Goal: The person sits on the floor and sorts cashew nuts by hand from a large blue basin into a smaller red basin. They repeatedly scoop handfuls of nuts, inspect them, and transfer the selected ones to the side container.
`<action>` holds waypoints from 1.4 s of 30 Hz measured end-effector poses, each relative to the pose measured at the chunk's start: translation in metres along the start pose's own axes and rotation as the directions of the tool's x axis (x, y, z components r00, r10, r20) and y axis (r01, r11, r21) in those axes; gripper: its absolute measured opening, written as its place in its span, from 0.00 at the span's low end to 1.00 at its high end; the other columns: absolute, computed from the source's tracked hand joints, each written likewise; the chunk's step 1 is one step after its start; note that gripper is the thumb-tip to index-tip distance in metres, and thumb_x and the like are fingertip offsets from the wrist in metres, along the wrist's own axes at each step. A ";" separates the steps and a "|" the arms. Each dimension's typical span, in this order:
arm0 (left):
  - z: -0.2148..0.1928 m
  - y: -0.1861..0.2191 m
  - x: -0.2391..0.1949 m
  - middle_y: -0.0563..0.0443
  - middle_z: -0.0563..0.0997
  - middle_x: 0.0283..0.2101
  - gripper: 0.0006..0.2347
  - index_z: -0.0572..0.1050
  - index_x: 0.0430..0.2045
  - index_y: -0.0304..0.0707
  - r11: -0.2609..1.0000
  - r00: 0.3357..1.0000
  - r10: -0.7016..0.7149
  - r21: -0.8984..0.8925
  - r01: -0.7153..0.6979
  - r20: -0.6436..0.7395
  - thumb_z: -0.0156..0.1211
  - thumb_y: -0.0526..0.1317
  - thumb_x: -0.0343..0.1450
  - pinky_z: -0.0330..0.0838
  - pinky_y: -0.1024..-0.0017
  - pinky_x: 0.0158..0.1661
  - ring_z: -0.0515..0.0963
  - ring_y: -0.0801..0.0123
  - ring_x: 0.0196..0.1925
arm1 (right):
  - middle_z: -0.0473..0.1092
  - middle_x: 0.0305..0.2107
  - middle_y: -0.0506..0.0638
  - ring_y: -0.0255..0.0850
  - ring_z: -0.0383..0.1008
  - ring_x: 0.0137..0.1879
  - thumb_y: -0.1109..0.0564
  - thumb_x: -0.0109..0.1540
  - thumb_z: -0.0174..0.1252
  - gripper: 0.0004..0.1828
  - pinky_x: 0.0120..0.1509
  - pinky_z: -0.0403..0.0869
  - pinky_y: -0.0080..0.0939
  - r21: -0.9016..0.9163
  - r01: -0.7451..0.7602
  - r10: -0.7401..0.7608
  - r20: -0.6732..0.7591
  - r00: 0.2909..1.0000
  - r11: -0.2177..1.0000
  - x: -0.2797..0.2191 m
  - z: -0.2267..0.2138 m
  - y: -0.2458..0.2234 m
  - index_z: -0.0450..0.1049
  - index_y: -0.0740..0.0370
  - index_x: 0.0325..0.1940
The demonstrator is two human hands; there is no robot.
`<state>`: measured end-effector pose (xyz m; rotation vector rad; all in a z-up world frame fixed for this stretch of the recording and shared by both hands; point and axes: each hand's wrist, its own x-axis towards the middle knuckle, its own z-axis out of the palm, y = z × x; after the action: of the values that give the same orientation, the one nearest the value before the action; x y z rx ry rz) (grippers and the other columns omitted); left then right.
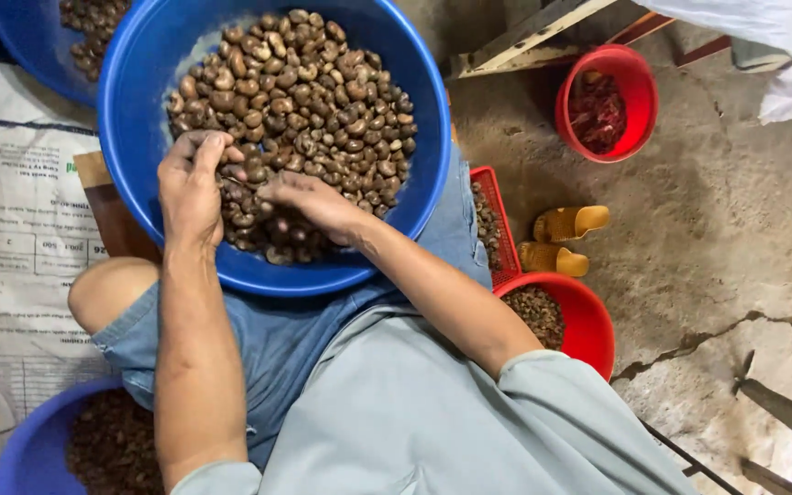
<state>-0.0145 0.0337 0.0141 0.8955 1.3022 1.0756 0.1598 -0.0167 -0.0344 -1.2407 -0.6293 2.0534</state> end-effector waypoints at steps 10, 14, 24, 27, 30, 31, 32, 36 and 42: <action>0.040 -0.046 -0.012 0.34 0.81 0.41 0.07 0.77 0.44 0.40 0.974 0.997 0.067 0.213 -0.072 0.033 0.55 0.41 0.79 0.77 0.57 0.14 0.81 0.59 0.30 | 0.75 0.39 0.53 0.46 0.80 0.46 0.31 0.67 0.54 0.27 0.48 0.83 0.53 0.492 -0.001 0.090 -0.158 0.983 0.871 0.027 0.003 0.005 0.75 0.55 0.49; 0.060 -0.024 -0.032 0.36 0.78 0.47 0.10 0.75 0.49 0.32 0.709 0.827 0.492 0.426 -0.562 0.273 0.51 0.40 0.81 0.72 0.50 0.53 0.78 0.41 0.53 | 0.72 0.33 0.47 0.40 0.78 0.38 0.32 0.66 0.59 0.23 0.37 0.82 0.43 0.534 0.081 0.074 -0.263 0.962 0.842 0.029 -0.002 0.005 0.76 0.50 0.51; 0.057 0.002 -0.034 0.37 0.78 0.52 0.13 0.69 0.56 0.26 0.760 0.794 0.598 0.238 -0.605 0.108 0.45 0.38 0.83 0.73 0.58 0.59 0.79 0.53 0.58 | 0.74 0.34 0.47 0.34 0.78 0.33 0.26 0.62 0.59 0.30 0.25 0.73 0.26 0.411 0.210 -0.158 -0.158 0.975 0.887 -0.021 -0.030 -0.060 0.76 0.53 0.45; 0.058 -0.001 -0.032 0.38 0.80 0.48 0.11 0.72 0.52 0.27 0.765 0.804 0.590 0.265 -0.587 0.076 0.47 0.38 0.83 0.76 0.57 0.53 0.82 0.53 0.52 | 0.74 0.30 0.49 0.32 0.73 0.26 0.30 0.61 0.61 0.27 0.20 0.64 0.23 0.406 0.313 -0.222 -0.255 0.941 0.859 -0.061 -0.053 -0.098 0.75 0.57 0.36; 0.059 0.004 -0.035 0.38 0.81 0.45 0.10 0.75 0.50 0.29 0.756 0.809 0.580 0.312 -0.576 0.089 0.49 0.38 0.83 0.78 0.59 0.48 0.83 0.55 0.48 | 0.61 0.24 0.42 0.23 0.54 0.18 0.36 0.64 0.59 0.23 0.16 0.53 0.20 0.385 0.400 -0.280 -0.332 0.901 0.832 -0.108 -0.092 -0.113 0.76 0.59 0.35; 0.058 0.000 -0.033 0.38 0.81 0.45 0.10 0.75 0.50 0.29 0.756 0.809 0.580 0.309 -0.577 0.092 0.49 0.38 0.83 0.78 0.59 0.48 0.83 0.55 0.48 | 0.61 0.24 0.42 0.23 0.54 0.18 0.36 0.64 0.59 0.23 0.16 0.53 0.20 0.385 0.403 -0.281 -0.336 0.899 0.830 -0.123 -0.112 -0.113 0.76 0.59 0.35; 0.058 -0.003 -0.032 0.40 0.81 0.43 0.09 0.76 0.48 0.30 0.729 0.794 0.601 0.346 -0.591 0.091 0.51 0.37 0.82 0.78 0.59 0.48 0.84 0.53 0.46 | 0.63 0.24 0.42 0.22 0.51 0.16 0.36 0.64 0.59 0.21 0.15 0.50 0.20 0.355 0.434 -0.279 -0.411 0.868 0.828 -0.137 -0.131 -0.113 0.76 0.55 0.34; 0.051 -0.013 -0.024 0.45 0.81 0.36 0.07 0.80 0.44 0.33 0.677 0.773 0.625 0.417 -0.606 0.108 0.55 0.37 0.82 0.78 0.62 0.45 0.83 0.54 0.40 | 0.61 0.20 0.41 0.21 0.47 0.12 0.36 0.67 0.59 0.21 0.14 0.49 0.20 0.272 0.426 -0.237 -0.527 0.816 0.863 -0.191 -0.218 -0.067 0.70 0.51 0.30; 0.041 0.001 -0.028 0.42 0.83 0.33 0.06 0.81 0.42 0.32 0.683 0.812 0.559 0.462 -0.565 0.166 0.57 0.33 0.81 0.79 0.63 0.39 0.85 0.55 0.36 | 0.70 0.30 0.50 0.35 0.67 0.24 0.40 0.65 0.67 0.18 0.27 0.65 0.28 0.148 0.014 0.104 -0.754 0.649 0.989 -0.267 -0.377 0.122 0.73 0.54 0.41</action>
<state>0.0277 0.0103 0.0269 1.7853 1.3483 1.2106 0.5543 -0.2701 -0.1261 -1.8626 -0.0367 1.3501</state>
